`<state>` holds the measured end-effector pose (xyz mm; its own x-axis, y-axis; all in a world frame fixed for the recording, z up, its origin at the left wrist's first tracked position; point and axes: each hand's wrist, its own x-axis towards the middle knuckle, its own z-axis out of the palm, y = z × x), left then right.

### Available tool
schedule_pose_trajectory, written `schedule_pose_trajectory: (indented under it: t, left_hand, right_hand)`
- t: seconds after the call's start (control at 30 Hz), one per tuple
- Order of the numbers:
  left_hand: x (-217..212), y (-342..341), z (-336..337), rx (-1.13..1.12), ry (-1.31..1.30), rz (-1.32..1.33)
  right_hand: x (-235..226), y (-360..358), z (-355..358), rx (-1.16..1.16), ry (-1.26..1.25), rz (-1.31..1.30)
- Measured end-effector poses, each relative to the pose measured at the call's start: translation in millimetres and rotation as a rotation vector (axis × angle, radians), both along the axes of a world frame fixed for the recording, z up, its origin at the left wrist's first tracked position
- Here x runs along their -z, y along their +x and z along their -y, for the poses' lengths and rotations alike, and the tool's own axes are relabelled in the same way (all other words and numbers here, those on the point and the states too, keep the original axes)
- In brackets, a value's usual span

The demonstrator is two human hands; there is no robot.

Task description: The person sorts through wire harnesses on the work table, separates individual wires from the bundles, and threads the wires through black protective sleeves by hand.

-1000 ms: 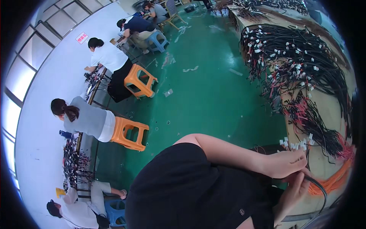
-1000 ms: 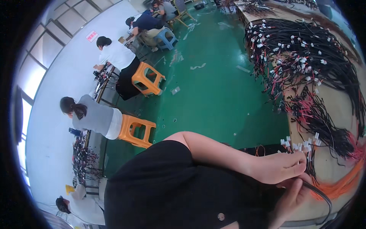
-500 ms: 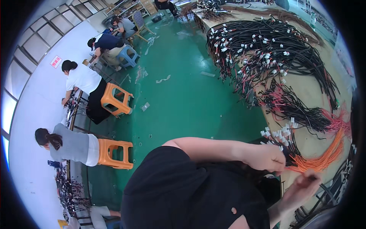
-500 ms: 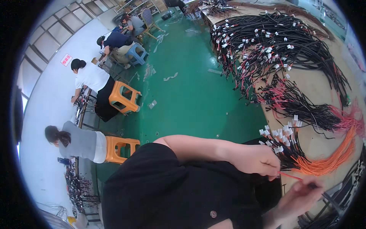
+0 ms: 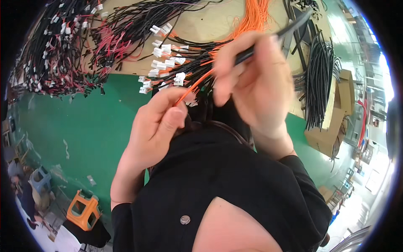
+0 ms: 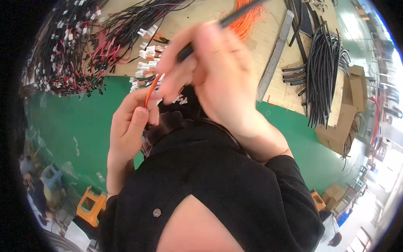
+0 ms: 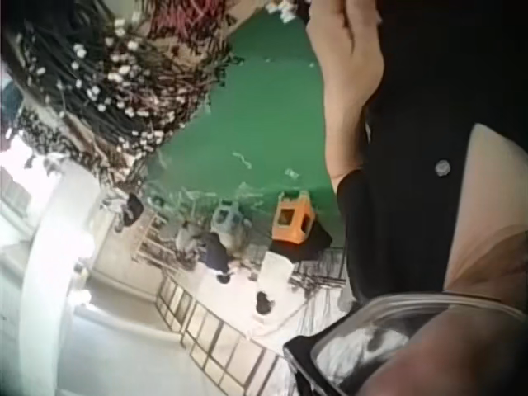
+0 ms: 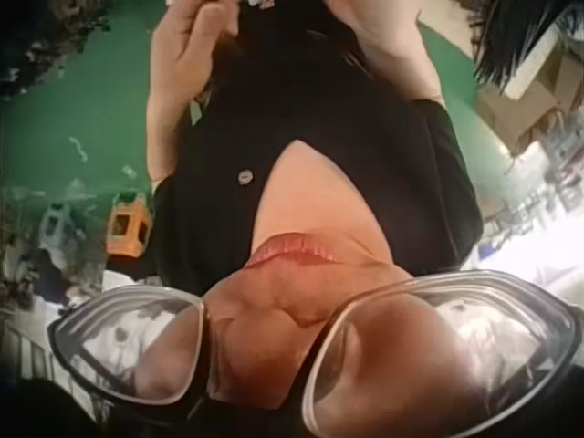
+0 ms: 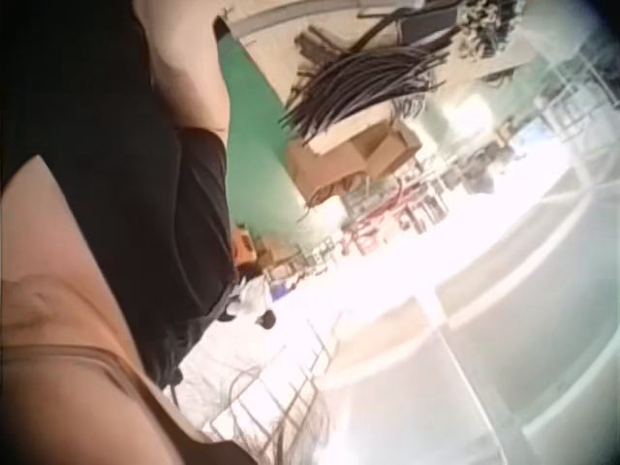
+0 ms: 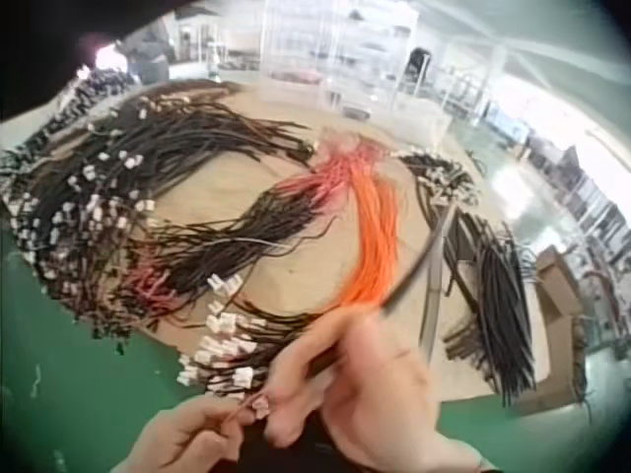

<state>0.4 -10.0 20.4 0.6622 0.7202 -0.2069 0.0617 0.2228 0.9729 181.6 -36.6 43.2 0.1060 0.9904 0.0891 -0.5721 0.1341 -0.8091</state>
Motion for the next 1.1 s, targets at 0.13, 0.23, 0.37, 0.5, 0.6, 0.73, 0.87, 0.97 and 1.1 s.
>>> schedule_pose_trajectory:
  t: [0.13, 0.23, 0.37, 0.5, 0.6, 0.73, 0.87, 0.97, 1.1]
  left_hand:
    - [13.0, 3.8, -9.6, -0.010, 0.139, -0.004]
    - [6.4, -2.8, -14.9, -0.034, 0.038, 0.024]
    - [26.0, -16.6, -23.2, -0.073, 0.165, -0.033]
    - [34.1, -10.3, -24.8, -0.183, 0.509, 0.044]
    - [39.7, -8.7, -25.6, -0.330, 0.564, 0.054]
    - [46.9, -18.0, -27.1, -0.309, 0.712, 0.045]
    - [50.1, -24.5, -29.1, -0.354, 0.742, 0.047]
    - [55.3, -36.0, -32.8, -0.357, 0.768, -0.007]
    - [50.3, -39.9, -28.8, -0.335, 0.662, -0.013]
  right_hand:
    - [5.2, -16.1, -3.0, 0.001, -0.125, 0.131]
    - [2.8, -24.7, -9.3, -0.118, -0.231, 0.231]
    - [15.1, -17.7, -25.1, 0.073, -0.002, 0.028]
    - [18.5, -43.0, -26.6, -0.146, -0.224, 0.319]
    - [13.6, -26.4, -37.1, -0.060, -0.023, 0.037]
    - [26.1, -43.8, -31.2, -0.173, -0.064, 0.332]
    - [23.9, -42.1, -42.1, -0.208, -0.007, 0.158]
    - [23.1, -47.1, -42.7, -0.041, -0.054, 0.158]
    - [33.3, -66.2, -45.8, -0.229, -0.070, 0.396]
